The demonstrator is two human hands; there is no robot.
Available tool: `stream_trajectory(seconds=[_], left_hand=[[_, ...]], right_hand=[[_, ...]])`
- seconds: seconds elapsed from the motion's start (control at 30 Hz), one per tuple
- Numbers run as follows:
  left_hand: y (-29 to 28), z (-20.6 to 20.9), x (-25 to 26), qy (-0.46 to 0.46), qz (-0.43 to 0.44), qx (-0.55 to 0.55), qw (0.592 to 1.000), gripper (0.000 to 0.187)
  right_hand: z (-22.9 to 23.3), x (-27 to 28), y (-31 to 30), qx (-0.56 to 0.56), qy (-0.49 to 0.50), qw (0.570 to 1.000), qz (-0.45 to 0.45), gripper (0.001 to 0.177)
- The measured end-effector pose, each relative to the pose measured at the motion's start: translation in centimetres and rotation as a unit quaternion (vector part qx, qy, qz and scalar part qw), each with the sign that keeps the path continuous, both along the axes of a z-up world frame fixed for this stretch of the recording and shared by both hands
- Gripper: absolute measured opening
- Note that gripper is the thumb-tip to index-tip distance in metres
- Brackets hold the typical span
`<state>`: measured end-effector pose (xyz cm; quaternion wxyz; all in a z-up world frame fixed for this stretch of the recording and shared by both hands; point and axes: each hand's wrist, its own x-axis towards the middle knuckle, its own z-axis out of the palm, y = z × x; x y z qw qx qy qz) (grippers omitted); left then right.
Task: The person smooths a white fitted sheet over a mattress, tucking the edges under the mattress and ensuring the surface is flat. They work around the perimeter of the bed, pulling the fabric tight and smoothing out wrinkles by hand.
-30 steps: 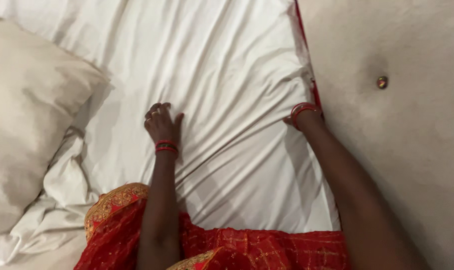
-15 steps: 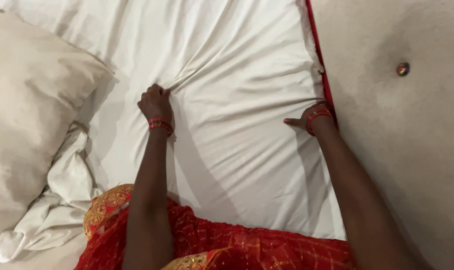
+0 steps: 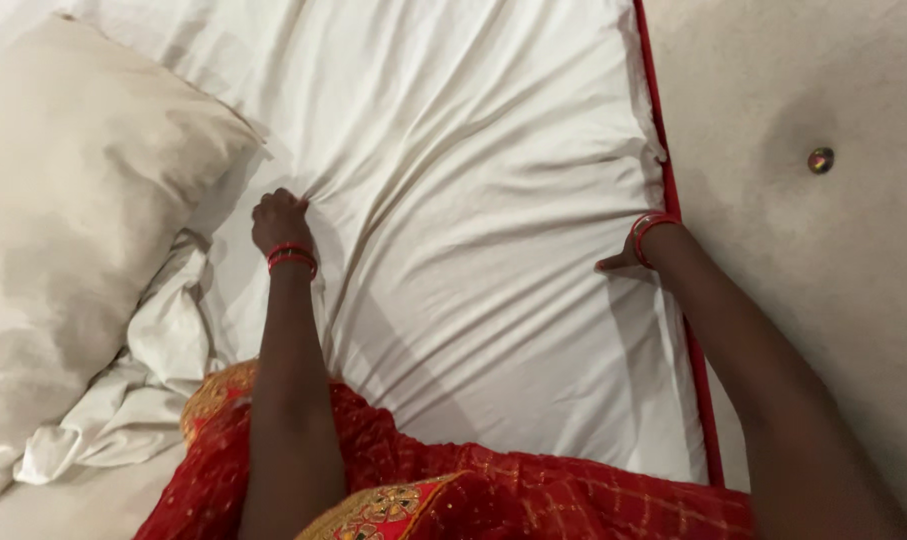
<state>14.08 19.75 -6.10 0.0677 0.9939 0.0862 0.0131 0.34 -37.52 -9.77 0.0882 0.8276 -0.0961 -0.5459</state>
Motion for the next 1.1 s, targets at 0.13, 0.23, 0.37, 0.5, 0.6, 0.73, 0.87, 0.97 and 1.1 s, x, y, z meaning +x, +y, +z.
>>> stream_trajectory(seconds=[0.13,0.23,0.37,0.5,0.6,0.73,0.87,0.97,1.1], left_hand=[[0.6,-0.8,2.9,0.056,-0.010,0.072,0.996,0.019],[0.4,-0.2,4.1,0.028,0.043,0.037,0.998,0.013],[0.0,2.4,4.9,-0.092,0.094,-0.022,0.991,0.013],[3.6,3.8,8.5,-0.177,0.072,-0.078,0.979,0.012],[5.1,0.4,10.3,-0.187,0.054,-0.096,0.976,0.017],[2.9,-3.3,11.5,-0.179,-0.052,0.076,0.980,0.043],[-8.5,-0.1,11.2,-0.115,-0.187,-0.219,0.951,0.028],[-19.7,2.4,10.3,0.000,-0.399,-0.209,0.893,0.024],[-30.8,3.2,7.8,0.113,-0.564,-0.089,0.813,0.045]], right_hand=[[-0.6,2.5,0.4,-0.005,0.001,0.999,0.045,0.116],[0.5,4.2,0.7,0.006,-0.002,0.999,0.038,0.115],[2.5,4.6,1.2,0.017,-0.023,0.999,0.040,0.114],[1.6,4.7,1.1,0.010,-0.010,0.999,0.035,0.113],[1.6,6.1,1.5,0.005,0.001,1.000,0.012,0.112],[1.1,4.5,1.5,-0.006,0.018,0.999,-0.035,0.110],[1.0,1.7,0.6,0.009,0.014,0.997,-0.076,0.104],[1.0,0.0,0.4,0.002,-0.010,0.996,-0.085,0.105],[0.7,-3.3,1.3,-0.038,-0.123,0.981,-0.149,0.124]])
